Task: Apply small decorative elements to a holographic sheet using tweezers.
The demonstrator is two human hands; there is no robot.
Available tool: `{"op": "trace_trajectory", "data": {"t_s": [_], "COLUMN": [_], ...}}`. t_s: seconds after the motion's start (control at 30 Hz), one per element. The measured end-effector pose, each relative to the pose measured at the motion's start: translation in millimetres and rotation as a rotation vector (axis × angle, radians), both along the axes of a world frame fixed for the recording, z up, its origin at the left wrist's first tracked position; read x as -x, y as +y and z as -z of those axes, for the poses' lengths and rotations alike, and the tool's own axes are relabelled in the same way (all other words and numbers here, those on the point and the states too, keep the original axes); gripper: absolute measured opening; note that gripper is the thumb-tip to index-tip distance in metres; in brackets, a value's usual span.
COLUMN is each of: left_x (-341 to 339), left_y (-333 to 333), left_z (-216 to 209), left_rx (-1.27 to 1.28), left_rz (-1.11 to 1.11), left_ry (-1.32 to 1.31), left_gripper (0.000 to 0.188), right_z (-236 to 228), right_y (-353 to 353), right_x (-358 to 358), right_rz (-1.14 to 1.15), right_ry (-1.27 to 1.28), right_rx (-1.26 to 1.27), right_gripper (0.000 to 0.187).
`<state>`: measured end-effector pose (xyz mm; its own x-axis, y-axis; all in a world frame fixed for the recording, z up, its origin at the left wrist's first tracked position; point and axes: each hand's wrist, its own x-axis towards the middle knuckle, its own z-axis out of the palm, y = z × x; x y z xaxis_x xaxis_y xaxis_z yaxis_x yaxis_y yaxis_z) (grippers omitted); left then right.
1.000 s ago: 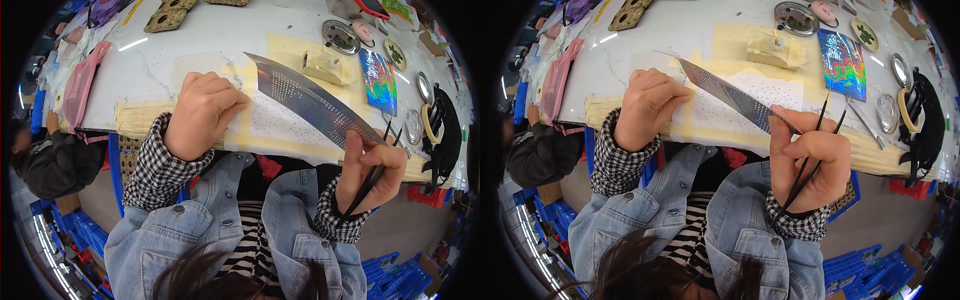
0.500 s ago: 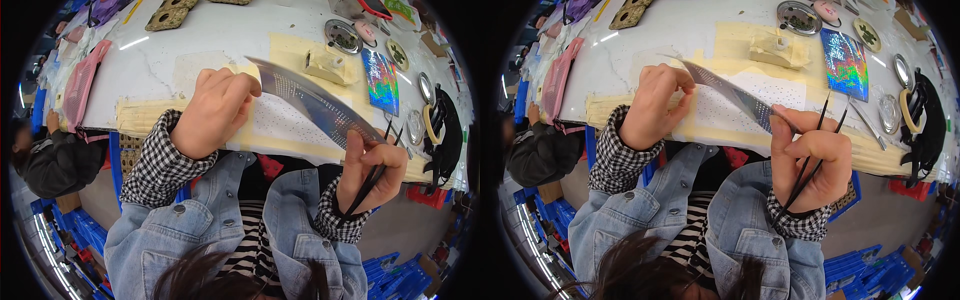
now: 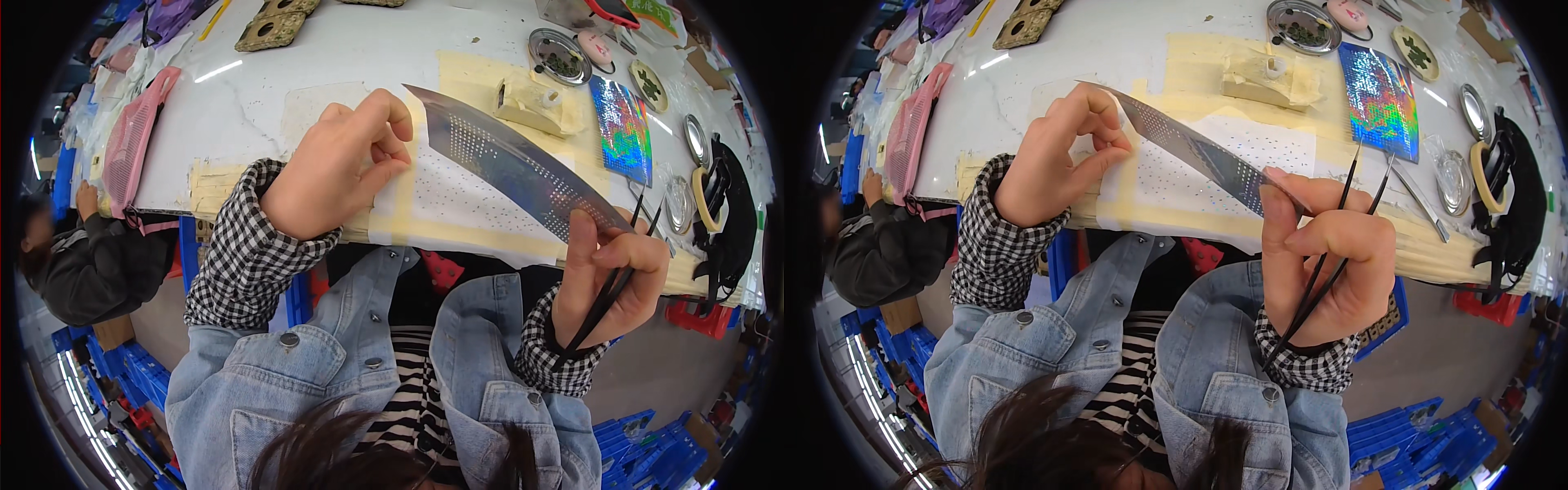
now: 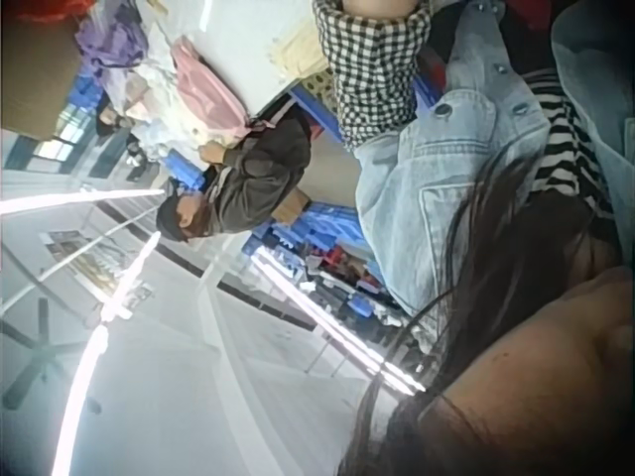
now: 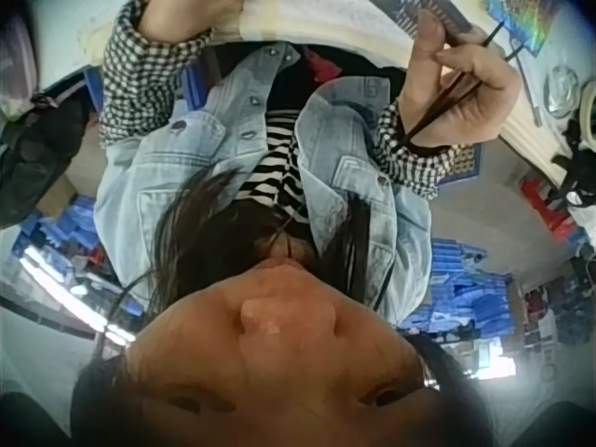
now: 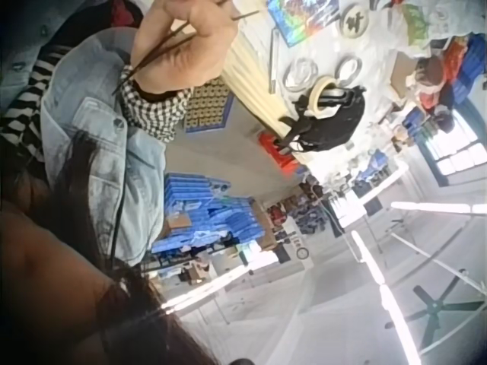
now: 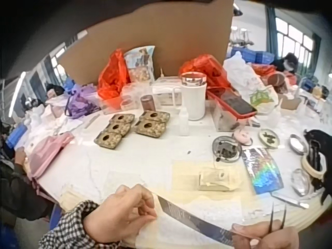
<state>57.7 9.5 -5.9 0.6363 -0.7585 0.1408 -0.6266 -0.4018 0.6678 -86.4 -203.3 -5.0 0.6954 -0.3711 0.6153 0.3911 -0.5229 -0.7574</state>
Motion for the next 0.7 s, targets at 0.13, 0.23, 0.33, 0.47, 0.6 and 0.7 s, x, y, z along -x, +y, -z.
{"op": "trace_trajectory", "data": {"t_s": [0.13, 0.23, 0.33, 0.47, 0.6, 0.7], "left_x": [4, 6, 15, 31, 44, 46], "left_y": [-1, 5, 7, 5, 6, 7], "left_z": [-9, -2, -2, 1, -4, -7], "left_rx": [0.05, 0.322, 0.522, 0.726, 0.827, 0.802], "left_rz": [-0.099, -0.096, -0.023, 0.056, 0.067, -0.073], "left_ry": [0.144, 0.522, 0.794, 0.909, 0.937, 0.993], "left_gripper": [0.028, 0.026, 0.031, 0.058, 0.061, 0.038], "right_z": [0, -5, -8, -5, -1, -9], "right_y": [2, 5, 8, 16, 18, 22], "right_x": [0, -7, -21, -44, -55, -51], "right_rz": [0.018, 0.03, 0.06, 0.041, -0.086, -0.212], "right_ry": [-0.004, -0.036, -0.066, -0.13, -0.218, -0.181], "right_rx": [-0.042, -0.036, 0.153, 0.345, 0.644, 0.719], "right_gripper": [0.029, 0.028, 0.026, 0.021, 0.014, 0.012]}}
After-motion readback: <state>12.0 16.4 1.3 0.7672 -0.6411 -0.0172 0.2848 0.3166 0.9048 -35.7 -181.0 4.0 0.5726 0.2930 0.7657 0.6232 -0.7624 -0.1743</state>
